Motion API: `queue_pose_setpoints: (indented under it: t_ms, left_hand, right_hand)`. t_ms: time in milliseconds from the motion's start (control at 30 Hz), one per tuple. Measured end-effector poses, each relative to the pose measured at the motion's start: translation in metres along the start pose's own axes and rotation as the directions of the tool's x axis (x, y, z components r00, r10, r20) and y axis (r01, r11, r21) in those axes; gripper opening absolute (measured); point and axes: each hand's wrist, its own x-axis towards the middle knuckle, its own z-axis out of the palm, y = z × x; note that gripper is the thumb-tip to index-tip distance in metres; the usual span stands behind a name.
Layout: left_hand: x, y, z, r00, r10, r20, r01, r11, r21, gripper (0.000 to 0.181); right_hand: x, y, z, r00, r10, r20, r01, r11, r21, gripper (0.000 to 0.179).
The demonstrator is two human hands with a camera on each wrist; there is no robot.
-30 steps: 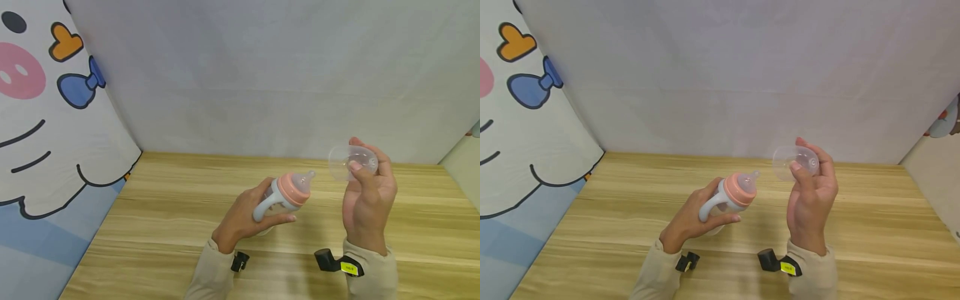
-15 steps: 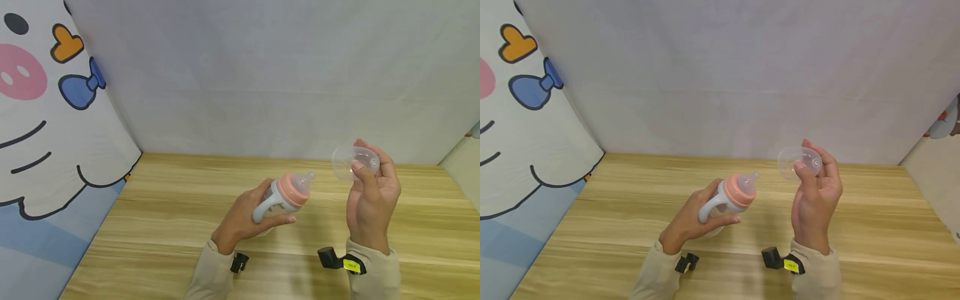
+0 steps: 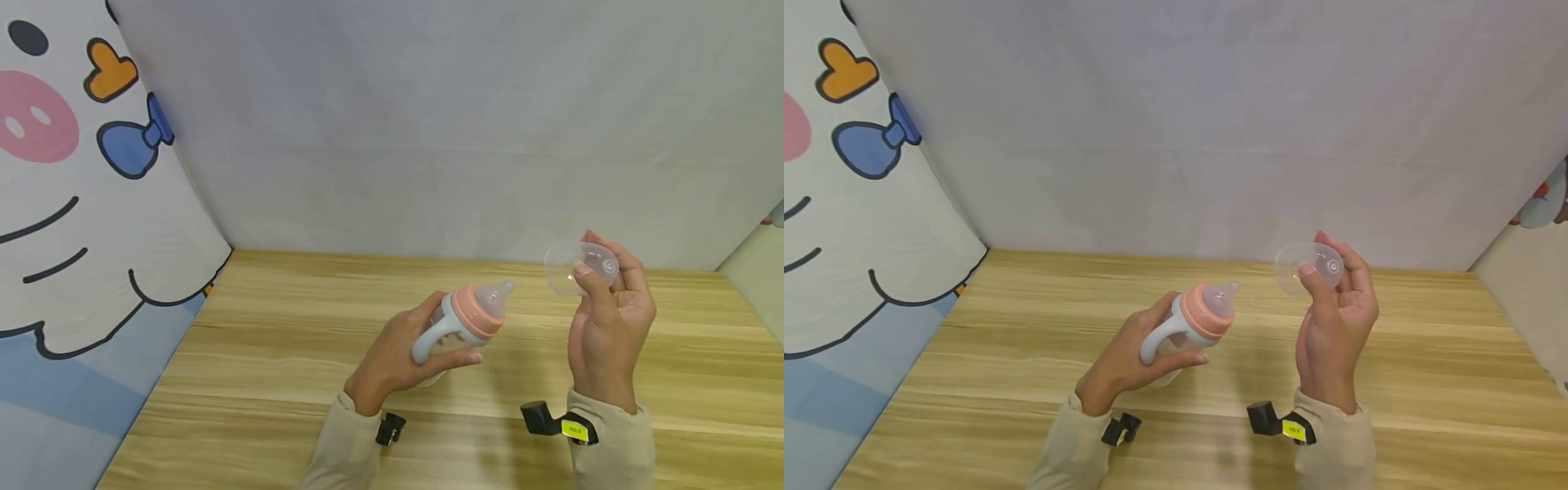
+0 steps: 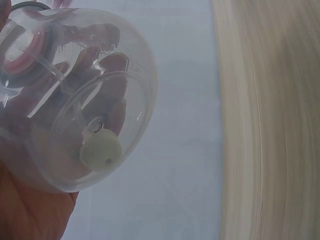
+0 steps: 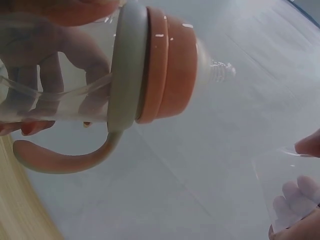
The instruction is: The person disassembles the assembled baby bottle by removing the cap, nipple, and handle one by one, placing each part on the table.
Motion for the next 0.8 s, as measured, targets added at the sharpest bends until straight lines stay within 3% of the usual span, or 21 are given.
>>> queue_pose_setpoints:
  t_ms: [433, 800]
  left_hand:
    - [-0.002, 0.0, -0.001, 1.0, -0.02, 0.01, 0.02, 1.0, 0.007, 0.06]
    - [-0.003, -0.002, -0.002, 1.0, 0.008, -0.002, -0.008, 0.999, 0.042, 0.06]
  right_hand:
    - [0.002, 0.002, -0.004, 0.999, -0.001, -0.033, 0.0, 1.0, -0.027, 0.032]
    - [0.007, 0.006, -0.011, 0.996, 0.001, -0.091, -0.004, 0.999, -0.032, 0.028]
